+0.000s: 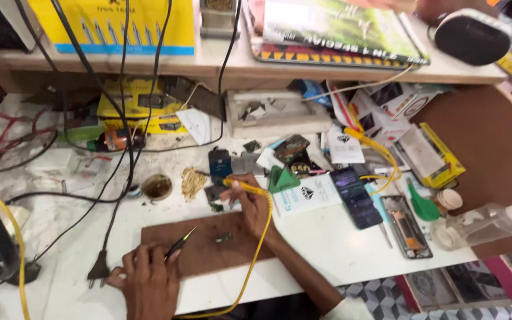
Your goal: The person uses a soldering iron and a small screwdriver to work on a small electronic component placed on a brown mat. They repeatedly apply heat and manipulate the component while seated at a cluttered workbench.
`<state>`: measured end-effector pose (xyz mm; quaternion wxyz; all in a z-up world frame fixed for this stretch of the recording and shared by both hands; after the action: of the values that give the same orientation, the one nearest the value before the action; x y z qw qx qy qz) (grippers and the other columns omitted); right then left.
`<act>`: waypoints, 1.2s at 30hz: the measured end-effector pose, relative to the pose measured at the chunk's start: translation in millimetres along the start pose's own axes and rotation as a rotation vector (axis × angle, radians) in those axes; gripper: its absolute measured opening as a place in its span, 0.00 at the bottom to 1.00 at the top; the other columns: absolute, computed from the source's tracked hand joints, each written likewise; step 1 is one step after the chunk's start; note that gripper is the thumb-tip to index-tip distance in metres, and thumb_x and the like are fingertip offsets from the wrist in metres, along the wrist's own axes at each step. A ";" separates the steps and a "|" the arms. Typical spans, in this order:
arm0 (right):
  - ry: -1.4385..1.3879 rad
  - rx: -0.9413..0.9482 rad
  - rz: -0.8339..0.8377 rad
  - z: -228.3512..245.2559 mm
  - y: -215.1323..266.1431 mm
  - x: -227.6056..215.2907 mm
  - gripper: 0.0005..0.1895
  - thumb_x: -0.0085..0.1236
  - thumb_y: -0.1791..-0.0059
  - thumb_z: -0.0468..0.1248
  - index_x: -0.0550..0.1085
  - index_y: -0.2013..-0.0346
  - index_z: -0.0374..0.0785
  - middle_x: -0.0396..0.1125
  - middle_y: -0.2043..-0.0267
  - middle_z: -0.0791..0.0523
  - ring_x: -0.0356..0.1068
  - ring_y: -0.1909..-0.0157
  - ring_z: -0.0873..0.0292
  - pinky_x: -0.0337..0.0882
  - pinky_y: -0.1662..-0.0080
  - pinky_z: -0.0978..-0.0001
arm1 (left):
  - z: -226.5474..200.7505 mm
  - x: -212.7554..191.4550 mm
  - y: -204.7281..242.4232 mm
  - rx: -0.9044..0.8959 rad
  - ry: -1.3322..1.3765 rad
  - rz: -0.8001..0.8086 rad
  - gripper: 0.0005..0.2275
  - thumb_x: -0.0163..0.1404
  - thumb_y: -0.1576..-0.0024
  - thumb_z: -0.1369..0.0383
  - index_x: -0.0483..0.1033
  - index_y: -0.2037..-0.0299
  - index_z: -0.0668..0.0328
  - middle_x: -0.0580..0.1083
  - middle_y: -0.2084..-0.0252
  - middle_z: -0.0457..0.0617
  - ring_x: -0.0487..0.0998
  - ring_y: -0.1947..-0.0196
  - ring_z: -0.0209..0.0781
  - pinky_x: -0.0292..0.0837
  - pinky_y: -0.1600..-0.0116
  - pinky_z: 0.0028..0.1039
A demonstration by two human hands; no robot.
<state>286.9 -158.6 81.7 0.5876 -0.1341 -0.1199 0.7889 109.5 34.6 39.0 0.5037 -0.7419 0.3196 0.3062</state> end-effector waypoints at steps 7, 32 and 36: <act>-0.064 -0.094 -0.055 0.4 9.3 -9.4 0.17 0.45 0.40 0.43 0.72 0.48 0.31 0.73 0.66 0.54 0.73 0.61 0.63 0.70 0.57 0.73 | 60.7 23.7 8.9 -0.267 0.507 -0.091 0.11 0.59 0.45 0.67 0.79 0.55 0.61 0.78 0.66 0.56 0.82 0.65 0.46 0.72 0.52 0.39; 0.065 -0.035 -0.043 -17.5 -14.7 -15.0 0.20 0.45 0.41 0.46 0.73 0.51 0.30 0.77 0.65 0.48 0.77 0.64 0.61 0.74 0.61 0.71 | 1.3 26.0 -76.7 -0.439 1.342 -0.081 0.07 0.53 0.36 0.67 0.74 0.58 0.64 0.68 0.76 0.40 0.66 0.76 0.26 0.62 0.69 0.20; 0.115 0.020 -0.100 -18.2 -7.1 -19.8 0.18 0.45 0.41 0.45 0.73 0.55 0.30 0.77 0.68 0.49 0.76 0.67 0.62 0.73 0.63 0.72 | 1.3 19.7 -75.5 -0.453 1.382 -0.067 0.08 0.54 0.35 0.67 0.74 0.59 0.66 0.68 0.76 0.41 0.65 0.76 0.26 0.62 0.68 0.20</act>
<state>305.1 -175.0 68.6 0.6333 -0.1670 -0.0846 0.7509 180.4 54.4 64.9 0.0300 -0.8612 0.4706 -0.1894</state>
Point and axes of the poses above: each hand's wrist, its own y-axis away from the middle knuckle, its own x-axis out of the palm, z = x × y, the point moved 10 cm from there along -y, towards the middle knuckle
